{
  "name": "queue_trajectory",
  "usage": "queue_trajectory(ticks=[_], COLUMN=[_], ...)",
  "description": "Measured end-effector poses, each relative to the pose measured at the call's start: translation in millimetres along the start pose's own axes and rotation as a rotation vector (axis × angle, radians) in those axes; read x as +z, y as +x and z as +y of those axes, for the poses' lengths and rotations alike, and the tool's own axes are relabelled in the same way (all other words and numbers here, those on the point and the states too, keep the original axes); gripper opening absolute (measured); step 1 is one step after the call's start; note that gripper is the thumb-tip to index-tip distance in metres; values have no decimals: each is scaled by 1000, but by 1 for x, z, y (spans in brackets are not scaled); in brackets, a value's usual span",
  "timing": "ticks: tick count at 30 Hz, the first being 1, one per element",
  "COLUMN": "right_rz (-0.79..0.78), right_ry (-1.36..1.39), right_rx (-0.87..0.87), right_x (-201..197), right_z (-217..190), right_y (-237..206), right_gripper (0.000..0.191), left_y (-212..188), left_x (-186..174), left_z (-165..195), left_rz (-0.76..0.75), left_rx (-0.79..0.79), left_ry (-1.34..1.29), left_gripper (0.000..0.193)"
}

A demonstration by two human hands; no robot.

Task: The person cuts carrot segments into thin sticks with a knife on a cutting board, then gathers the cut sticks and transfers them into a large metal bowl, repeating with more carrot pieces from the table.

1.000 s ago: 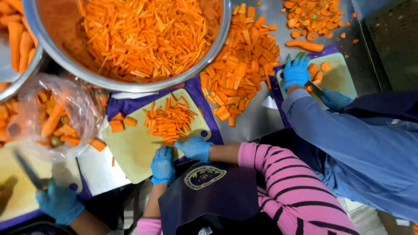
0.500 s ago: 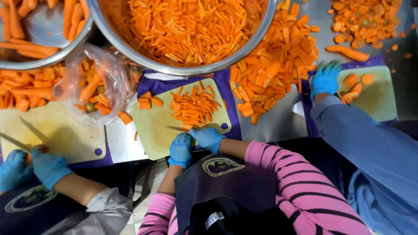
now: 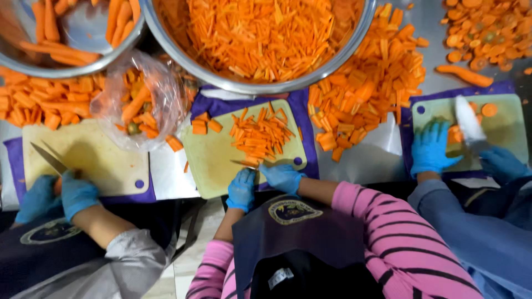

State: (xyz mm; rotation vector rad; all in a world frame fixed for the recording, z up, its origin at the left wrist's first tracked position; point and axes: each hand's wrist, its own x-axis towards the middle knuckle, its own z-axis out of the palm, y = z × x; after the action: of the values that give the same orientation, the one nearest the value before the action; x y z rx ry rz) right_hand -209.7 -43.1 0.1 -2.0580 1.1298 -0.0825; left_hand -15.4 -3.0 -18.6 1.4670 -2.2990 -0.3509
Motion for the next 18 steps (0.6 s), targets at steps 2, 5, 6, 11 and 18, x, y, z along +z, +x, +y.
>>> queue_trajectory(ticks=[2,5,6,11,18], right_rz=[-33,-45,-22,104,27], right_ry=[-5,-18,-28,-79,-145], right_rx=[29,38,16,-89,25], right_x=[-1,-3,-2,8,7], right_z=[0,-2,-2,-5,-12], right_y=[0,-2,-3,-2,15], right_gripper=[30,30,31,30,22], left_y=[1,1,2,1,21], left_x=[-1,-2,-2,2,-43], left_z=[-2,-7,-9,-11,-46], left_rz=[25,9,7,32,323], left_rx=[17,12,15,26,-106], left_ry=[7,30,9,43,-189], left_gripper=[40,40,40,35,29])
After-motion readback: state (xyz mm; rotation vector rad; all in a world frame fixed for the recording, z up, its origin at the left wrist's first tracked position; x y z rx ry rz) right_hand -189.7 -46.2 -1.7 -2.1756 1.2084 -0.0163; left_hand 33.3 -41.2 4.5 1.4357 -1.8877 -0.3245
